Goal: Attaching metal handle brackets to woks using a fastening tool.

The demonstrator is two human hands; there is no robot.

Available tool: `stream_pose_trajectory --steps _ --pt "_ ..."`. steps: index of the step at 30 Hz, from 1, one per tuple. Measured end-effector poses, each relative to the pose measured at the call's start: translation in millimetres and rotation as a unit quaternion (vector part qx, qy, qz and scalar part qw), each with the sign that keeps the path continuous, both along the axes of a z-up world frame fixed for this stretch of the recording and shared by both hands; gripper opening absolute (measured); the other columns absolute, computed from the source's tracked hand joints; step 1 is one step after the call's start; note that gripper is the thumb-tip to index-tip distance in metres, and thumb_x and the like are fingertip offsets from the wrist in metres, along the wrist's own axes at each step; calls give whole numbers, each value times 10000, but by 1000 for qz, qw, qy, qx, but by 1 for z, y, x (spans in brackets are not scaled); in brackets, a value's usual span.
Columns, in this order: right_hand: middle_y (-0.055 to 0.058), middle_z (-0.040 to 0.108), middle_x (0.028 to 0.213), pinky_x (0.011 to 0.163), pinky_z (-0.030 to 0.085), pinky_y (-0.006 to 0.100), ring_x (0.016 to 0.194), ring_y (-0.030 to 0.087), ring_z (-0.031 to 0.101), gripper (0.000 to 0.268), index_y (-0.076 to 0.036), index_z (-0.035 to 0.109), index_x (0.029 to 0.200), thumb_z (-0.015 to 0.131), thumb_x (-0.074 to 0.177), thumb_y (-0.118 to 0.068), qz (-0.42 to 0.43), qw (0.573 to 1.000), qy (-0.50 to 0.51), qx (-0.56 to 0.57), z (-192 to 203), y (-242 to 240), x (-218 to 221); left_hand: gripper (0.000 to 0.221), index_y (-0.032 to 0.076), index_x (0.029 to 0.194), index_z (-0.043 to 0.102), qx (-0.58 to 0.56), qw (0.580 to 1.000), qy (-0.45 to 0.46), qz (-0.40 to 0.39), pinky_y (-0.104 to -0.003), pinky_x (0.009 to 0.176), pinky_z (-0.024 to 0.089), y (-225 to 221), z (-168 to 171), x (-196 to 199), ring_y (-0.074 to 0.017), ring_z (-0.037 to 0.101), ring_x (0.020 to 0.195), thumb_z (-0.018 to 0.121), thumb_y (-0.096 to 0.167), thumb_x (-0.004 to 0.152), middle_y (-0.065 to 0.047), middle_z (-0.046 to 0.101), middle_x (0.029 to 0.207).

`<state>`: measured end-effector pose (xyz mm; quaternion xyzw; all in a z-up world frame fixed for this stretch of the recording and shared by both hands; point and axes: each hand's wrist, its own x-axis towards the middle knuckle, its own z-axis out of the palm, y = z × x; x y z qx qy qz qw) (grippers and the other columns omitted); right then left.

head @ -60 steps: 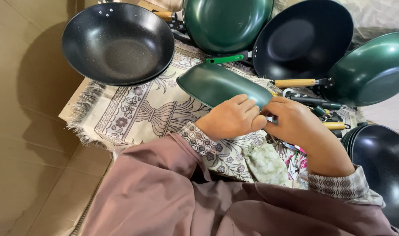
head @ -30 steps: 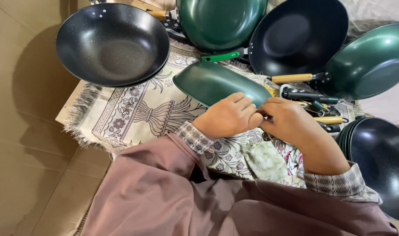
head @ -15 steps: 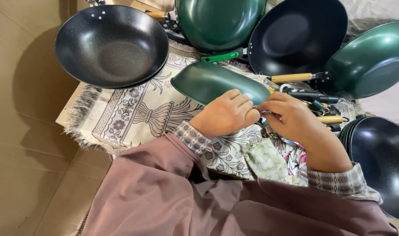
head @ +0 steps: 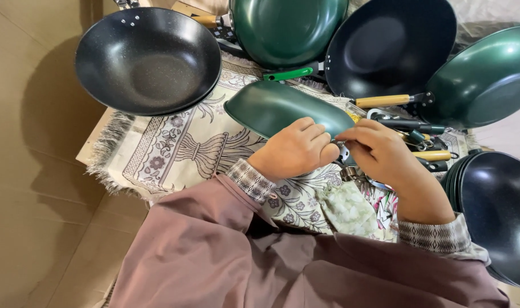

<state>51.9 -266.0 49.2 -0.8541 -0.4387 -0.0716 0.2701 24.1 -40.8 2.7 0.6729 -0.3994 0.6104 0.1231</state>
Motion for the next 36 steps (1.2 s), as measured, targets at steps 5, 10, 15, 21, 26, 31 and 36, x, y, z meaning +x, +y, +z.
stream_pose_trajectory --steps 5,10,15,21,26,31,36 --pt "149 657 935 613 533 425 697 407 615 202 -7 756 1003 577 944 65 25 999 -17 32 -7 5 -10 204 77 794 476 3 1000 -1 -2 -378 682 494 0 -5 2 -273 534 645 458 39 994 -69 437 667" --pt "90 663 983 649 544 378 720 323 631 224 -48 771 908 577 922 63 19 996 -55 61 -34 -10 -7 239 91 776 466 6 1000 8 -8 -364 687 498 3 -5 -2 -264 552 659 441 76 1013 -62 451 680" --pt "143 614 1195 827 561 415 979 376 631 278 -52 774 1099 556 970 62 0 989 -85 120 -31 -1 -23 191 74 806 509 16 1000 15 -2 -387 734 533 4 -8 -2 -293 625 737 514 87 996 -105 534 745" --pt "112 550 1464 1128 368 478 1361 385 439 388 -167 761 1173 504 977 47 -1 989 -110 100 -51 -9 -21 191 65 803 553 10 999 35 -13 -398 767 566 -3 -19 0 -298 682 770 541 74 993 -119 623 777" --pt "109 570 1453 1143 349 511 1395 400 433 337 -182 759 1047 521 978 47 -13 985 -113 131 -58 -11 -21 174 65 830 556 20 999 47 -6 -414 805 582 -5 -9 -5 -306 707 812 538 75 1003 -132 658 814" --pt "100 506 1551 1192 302 520 1490 384 345 327 -208 740 1225 524 1023 -68 -21 985 -97 143 -71 -7 -18 180 67 813 577 28 998 58 -4 -409 810 596 -5 -3 -10 -305 717 811 570 90 992 -132 677 823" --pt "104 515 1551 1204 282 540 1514 398 319 344 -229 768 1035 541 967 21 -1 983 -101 155 -73 -12 -19 194 63 819 585 20 998 62 -2 -407 804 603 -6 -10 -9 -295 726 805 563 107 1007 -124 690 831"
